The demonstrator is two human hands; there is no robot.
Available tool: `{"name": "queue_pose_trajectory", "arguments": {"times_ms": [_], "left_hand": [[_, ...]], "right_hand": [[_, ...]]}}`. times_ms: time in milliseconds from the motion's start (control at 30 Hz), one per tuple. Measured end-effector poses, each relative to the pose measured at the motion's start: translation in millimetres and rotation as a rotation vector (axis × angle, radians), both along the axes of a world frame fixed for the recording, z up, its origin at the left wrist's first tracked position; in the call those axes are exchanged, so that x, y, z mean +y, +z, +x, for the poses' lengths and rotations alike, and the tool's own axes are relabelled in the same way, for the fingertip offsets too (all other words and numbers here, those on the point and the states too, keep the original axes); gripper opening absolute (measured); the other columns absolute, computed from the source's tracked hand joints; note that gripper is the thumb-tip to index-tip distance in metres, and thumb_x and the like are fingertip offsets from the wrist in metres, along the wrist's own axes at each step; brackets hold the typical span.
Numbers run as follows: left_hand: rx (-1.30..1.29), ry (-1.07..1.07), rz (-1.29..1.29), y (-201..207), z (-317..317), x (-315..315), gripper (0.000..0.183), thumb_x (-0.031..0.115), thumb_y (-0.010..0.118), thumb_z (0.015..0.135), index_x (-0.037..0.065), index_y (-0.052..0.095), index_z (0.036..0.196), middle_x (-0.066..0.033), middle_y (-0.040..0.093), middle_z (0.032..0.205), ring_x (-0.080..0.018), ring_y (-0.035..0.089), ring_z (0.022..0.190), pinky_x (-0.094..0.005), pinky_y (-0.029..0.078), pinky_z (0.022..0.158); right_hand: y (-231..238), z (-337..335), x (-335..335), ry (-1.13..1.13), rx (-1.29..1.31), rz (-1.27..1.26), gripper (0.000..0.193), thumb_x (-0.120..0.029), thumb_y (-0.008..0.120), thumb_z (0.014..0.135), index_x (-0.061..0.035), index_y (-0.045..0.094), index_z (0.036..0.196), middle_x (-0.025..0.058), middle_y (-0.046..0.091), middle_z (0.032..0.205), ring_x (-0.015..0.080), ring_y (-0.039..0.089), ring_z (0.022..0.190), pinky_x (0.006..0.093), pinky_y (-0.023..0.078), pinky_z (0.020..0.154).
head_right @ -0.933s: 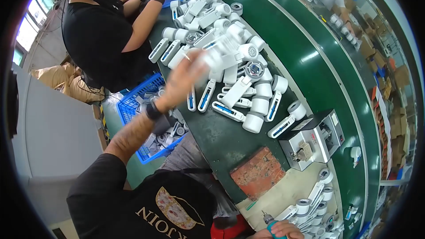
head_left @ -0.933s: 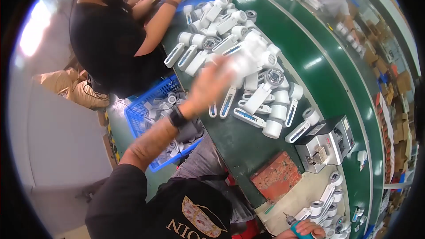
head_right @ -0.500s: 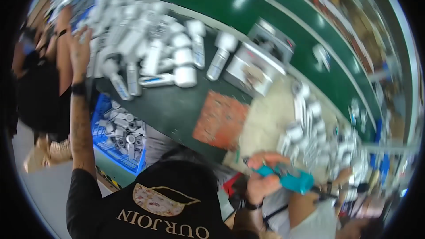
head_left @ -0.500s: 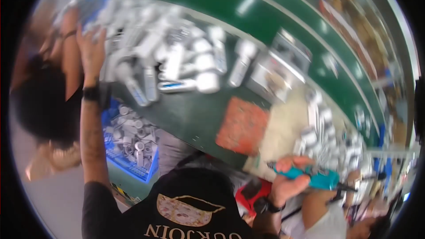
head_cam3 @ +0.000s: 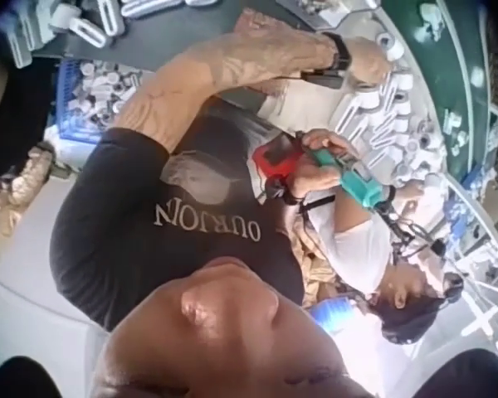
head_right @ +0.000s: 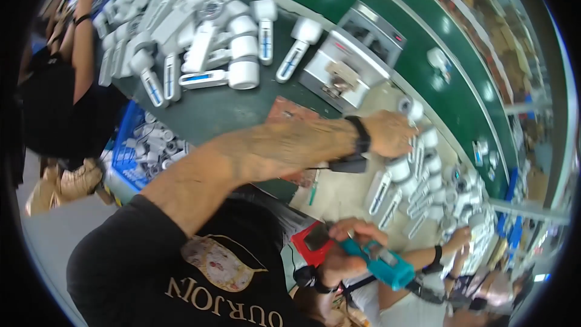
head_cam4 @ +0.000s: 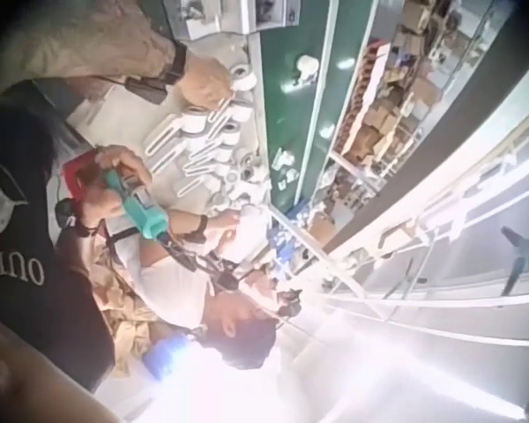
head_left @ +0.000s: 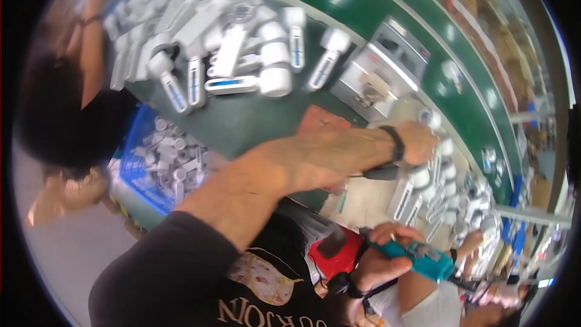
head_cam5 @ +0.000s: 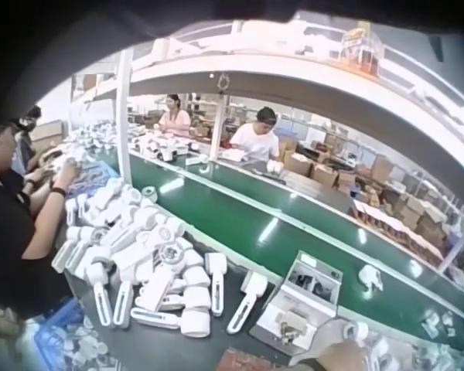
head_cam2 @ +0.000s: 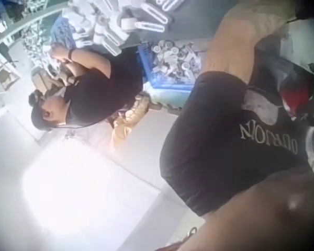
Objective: The person picks up a white plastic component from a pile, places it on a red work surface, and uses a teal power screwdriver to drive a screw into it. They then set the component aside and repeat the process with another component.
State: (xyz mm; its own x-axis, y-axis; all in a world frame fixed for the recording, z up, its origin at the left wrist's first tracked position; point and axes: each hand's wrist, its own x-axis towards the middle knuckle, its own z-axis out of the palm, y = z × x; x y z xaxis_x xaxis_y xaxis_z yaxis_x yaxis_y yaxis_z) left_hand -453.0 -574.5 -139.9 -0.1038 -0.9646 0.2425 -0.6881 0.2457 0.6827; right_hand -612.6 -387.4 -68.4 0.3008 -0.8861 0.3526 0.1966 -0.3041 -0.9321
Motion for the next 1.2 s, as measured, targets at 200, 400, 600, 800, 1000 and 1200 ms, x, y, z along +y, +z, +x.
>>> {"name": "queue_pose_trajectory", "arguments": {"times_ms": [200, 400, 600, 800, 1000, 1200], "left_hand": [[0.061, 0.119, 0.018, 1, -41, -36, 0.054, 0.045, 0.056, 0.093, 0.000, 0.058, 0.123, -0.0211, 0.064, 0.104, -0.0362, 0.062, 0.103, -0.0452, 0.052, 0.085], [0.078, 0.158, 0.108, -13, -28, -62, 0.054, 0.033, 0.064, 0.086, 0.001, 0.056, 0.128, -0.0198, 0.062, 0.109, -0.0357, 0.059, 0.107, -0.0390, 0.049, 0.088], [0.294, 0.369, -0.299, 0, -12, -42, 0.045, 0.015, 0.061, 0.080, -0.003, 0.057, 0.121, -0.0206, 0.061, 0.094, -0.0346, 0.059, 0.098, -0.0454, 0.048, 0.083], [0.354, 0.131, -0.208, 71, 35, 113, 0.037, 0.012, 0.062, 0.079, -0.005, 0.058, 0.112, -0.0239, 0.066, 0.095, -0.0402, 0.065, 0.090, -0.0477, 0.052, 0.079], [0.075, 0.127, -0.166, 45, 73, 192, 0.036, 0.016, 0.070, 0.073, 0.002, 0.059, 0.105, -0.0160, 0.064, 0.107, -0.0361, 0.062, 0.100, -0.0492, 0.049, 0.083], [0.001, 0.137, -0.274, 17, 75, 206, 0.039, 0.017, 0.072, 0.073, 0.003, 0.061, 0.108, -0.0154, 0.063, 0.117, -0.0344, 0.062, 0.107, -0.0440, 0.051, 0.091]], "right_hand": [[-5, -34, -2, -0.113, 0.032, 0.040, 0.078, -0.077, 0.054, 0.085, -0.0015, 0.051, 0.107, 0.0047, 0.043, 0.068, 0.0159, 0.047, 0.061, 0.0256, 0.038, 0.056], [-12, -16, -24, -0.109, 0.005, -0.017, 0.078, -0.075, 0.053, 0.086, -0.0004, 0.051, 0.107, 0.0054, 0.046, 0.064, 0.0165, 0.050, 0.055, 0.0252, 0.040, 0.049], [-10, -6, -24, -0.015, 0.036, 0.001, 0.078, -0.074, 0.055, 0.086, -0.0005, 0.052, 0.111, 0.0058, 0.047, 0.075, 0.0176, 0.051, 0.066, 0.0263, 0.040, 0.062], [-16, -18, -36, -0.015, -0.023, -0.044, 0.077, -0.071, 0.054, 0.089, 0.0023, 0.052, 0.113, 0.0070, 0.054, 0.072, 0.0200, 0.057, 0.062, 0.0283, 0.048, 0.056], [-14, 34, -43, -0.019, 0.141, -0.038, 0.078, -0.071, 0.048, 0.092, 0.0036, 0.049, 0.115, 0.0071, 0.051, 0.074, 0.0229, 0.057, 0.070, 0.0339, 0.046, 0.065], [-2, 42, -50, -0.059, 0.071, 0.113, 0.082, -0.073, 0.056, 0.086, 0.0052, 0.051, 0.111, 0.0074, 0.053, 0.072, 0.0212, 0.057, 0.062, 0.0329, 0.047, 0.056]]}}
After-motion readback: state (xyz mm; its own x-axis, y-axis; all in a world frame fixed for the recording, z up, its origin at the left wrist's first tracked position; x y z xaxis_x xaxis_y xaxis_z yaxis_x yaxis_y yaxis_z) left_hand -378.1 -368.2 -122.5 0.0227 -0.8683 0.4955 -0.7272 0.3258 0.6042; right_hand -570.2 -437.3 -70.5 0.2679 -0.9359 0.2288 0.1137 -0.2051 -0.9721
